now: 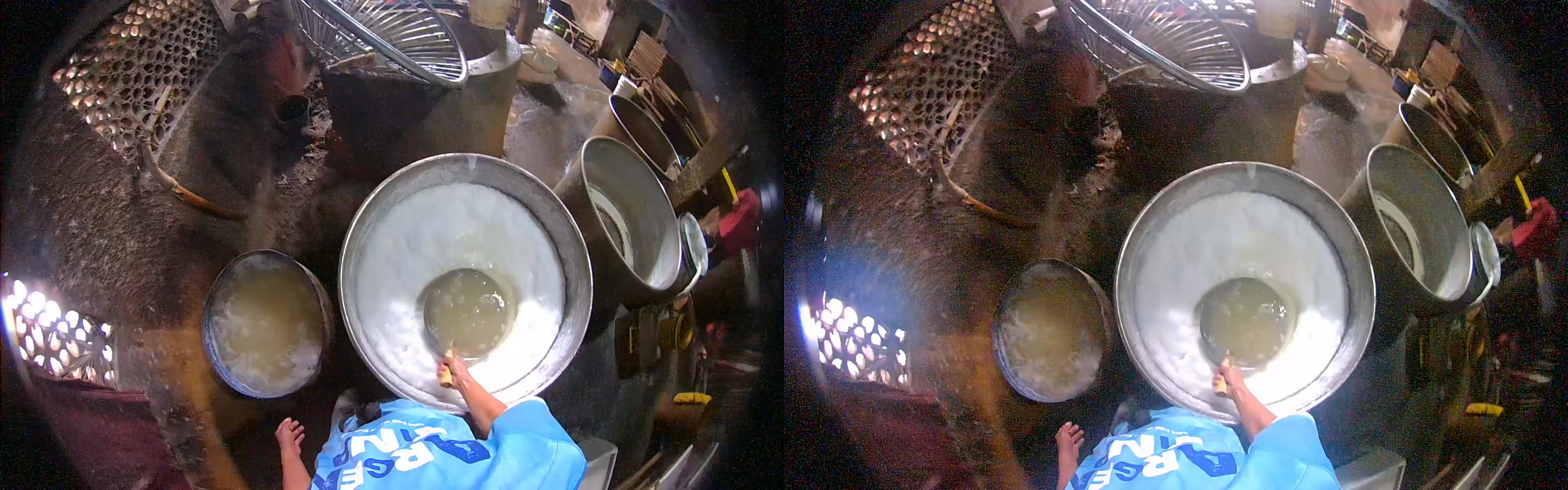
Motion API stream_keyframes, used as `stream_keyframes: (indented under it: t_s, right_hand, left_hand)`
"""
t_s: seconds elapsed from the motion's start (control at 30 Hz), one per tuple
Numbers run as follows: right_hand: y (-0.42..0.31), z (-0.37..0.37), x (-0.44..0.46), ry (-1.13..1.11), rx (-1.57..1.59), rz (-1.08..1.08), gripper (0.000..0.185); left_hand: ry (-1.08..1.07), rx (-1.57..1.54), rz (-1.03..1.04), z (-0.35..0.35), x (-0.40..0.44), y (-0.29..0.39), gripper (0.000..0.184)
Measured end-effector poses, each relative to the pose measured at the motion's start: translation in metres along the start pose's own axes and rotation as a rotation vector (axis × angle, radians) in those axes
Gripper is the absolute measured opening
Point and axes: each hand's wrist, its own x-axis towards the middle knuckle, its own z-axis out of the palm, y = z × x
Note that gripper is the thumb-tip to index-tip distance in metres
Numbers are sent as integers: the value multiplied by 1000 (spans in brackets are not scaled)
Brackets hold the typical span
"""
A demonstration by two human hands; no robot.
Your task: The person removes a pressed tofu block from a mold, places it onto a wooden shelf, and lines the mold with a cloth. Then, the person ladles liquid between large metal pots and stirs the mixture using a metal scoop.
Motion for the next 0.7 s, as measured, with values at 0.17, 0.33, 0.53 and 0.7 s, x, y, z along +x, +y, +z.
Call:
stream_keyframes:
  t_s: [0.17,0.33,0.53,0.7]
  right_hand:
    - [9,89,-6,-359,309,322,15]
    - [0,180,-70,-871,42,514,12]
    - [16,341,-80,-628,-988,5,11]
    - [67,464,-19,-195,-1251,-685,31]
  left_hand:
    - [-67,-21,77,2,13,6,32]
    - [-20,-83,-36,-31,25,-21,34]
    - [66,-333,-95,-83,36,-51,31]
    - [142,-493,-104,-139,52,-86,33]
